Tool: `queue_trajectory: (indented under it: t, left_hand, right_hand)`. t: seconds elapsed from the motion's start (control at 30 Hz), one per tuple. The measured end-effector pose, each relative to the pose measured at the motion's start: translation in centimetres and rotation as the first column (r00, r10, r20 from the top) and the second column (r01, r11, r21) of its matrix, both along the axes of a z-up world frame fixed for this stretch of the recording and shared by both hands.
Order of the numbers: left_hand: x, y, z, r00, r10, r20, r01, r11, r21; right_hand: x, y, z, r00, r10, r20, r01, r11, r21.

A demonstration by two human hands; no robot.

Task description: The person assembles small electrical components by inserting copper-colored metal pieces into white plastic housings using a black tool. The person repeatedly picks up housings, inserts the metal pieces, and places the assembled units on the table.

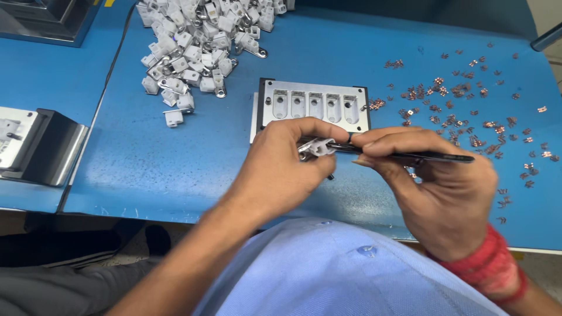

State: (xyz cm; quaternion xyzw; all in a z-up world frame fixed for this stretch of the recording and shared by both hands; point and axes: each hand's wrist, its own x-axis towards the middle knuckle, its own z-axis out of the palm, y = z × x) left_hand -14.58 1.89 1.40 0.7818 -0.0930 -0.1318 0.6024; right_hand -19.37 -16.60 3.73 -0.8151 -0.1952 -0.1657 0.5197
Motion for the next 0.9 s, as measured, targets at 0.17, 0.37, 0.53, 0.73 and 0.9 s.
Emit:
queue_trajectory:
  t: [0.17,0.37,0.53,0.73,0.9]
  left_hand:
    - [3.7,2.6,-0.5,0.973,0.026,0.231,-0.099,0.946,0.31]
    - [7.6,3.4,-5.1,0.856,-0.025,0.517,-0.213,0.893,0.396]
    - [7.2,3.8,-5.6,0.848,0.084,0.523,-0.212,0.959,0.19]
    - [1.6,5.3,-6.4,0.849,-0.191,0.494,0.0,0.933,0.36]
    - [0.5,6.5,-8.9,0.719,-0.235,0.654,-0.028,0.931,0.365]
  right_hand:
    - [-0.3,-1.4,1.3,0.985,-0.167,0.042,0.17,0.982,-0.084]
    - [-0.2,-2.5,-0.1,0.975,-0.221,-0.005,0.214,0.953,-0.216]
    - [-1.9,-3.7,-2.2,0.949,-0.288,-0.128,0.274,0.955,-0.116]
    - [-3.3,-5.2,-4.3,0.748,-0.561,-0.355,0.435,0.818,-0.376]
    - [-2.2,-6.5,-6.6,0.568,-0.73,-0.381,0.471,0.667,-0.577]
